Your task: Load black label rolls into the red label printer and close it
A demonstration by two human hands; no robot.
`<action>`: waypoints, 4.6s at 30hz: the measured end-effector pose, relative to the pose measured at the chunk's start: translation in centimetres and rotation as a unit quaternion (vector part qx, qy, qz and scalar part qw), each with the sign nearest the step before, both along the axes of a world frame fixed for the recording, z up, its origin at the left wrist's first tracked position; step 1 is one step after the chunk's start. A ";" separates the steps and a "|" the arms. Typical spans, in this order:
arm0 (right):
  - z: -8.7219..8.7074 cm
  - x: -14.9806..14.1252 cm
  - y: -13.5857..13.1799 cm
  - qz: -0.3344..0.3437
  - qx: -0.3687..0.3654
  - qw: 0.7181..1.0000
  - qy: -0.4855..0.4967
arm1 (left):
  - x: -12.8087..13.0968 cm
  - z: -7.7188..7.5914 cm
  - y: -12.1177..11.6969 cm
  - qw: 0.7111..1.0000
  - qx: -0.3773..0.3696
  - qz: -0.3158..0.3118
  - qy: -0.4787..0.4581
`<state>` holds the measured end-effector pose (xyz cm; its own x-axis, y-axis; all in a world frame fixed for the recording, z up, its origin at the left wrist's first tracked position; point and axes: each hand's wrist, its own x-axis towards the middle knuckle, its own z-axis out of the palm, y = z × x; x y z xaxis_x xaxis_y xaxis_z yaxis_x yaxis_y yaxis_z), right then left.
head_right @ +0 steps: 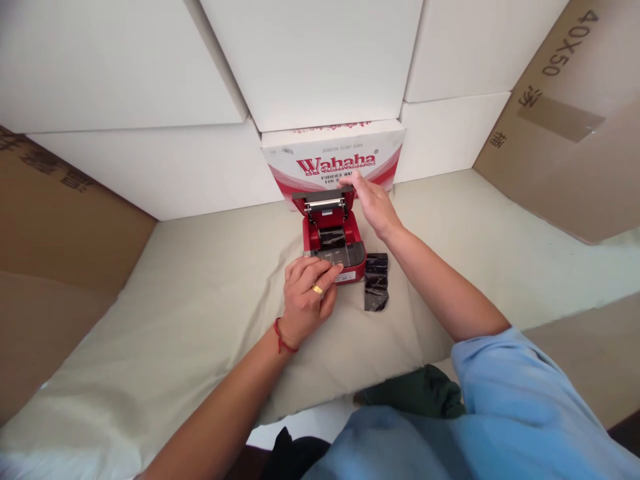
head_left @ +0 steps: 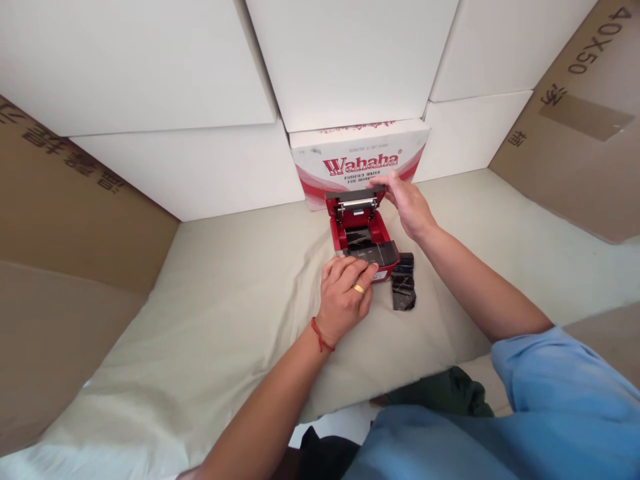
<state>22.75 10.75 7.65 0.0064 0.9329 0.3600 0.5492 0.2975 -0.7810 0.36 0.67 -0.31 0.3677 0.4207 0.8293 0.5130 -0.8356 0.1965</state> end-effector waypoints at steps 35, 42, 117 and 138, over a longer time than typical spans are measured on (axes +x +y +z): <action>-6.0 -0.1 -10.1 0.085 0.197 0.975 -0.056 | -3.9 0.0 4.2 0.922 -0.331 -0.032 -0.198; -6.8 -0.8 -11.1 0.079 0.326 0.936 -0.109 | -2.9 -1.2 4.6 0.795 -0.454 -0.137 -0.379; 5.5 11.7 -8.4 0.101 -0.248 0.959 -0.096 | -1.6 -3.8 5.5 0.640 -0.556 -0.231 -0.478; 0.9 8.6 -9.1 0.136 -0.219 0.911 -0.322 | -1.5 -3.5 5.5 0.643 -0.556 -0.233 -0.472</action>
<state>31.36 1.69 8.56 -0.3271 0.9235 -0.2002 0.8878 0.2278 -0.3999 -1.17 6.15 -3.81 0.2232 0.9731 0.0566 -0.5294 0.0723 0.8453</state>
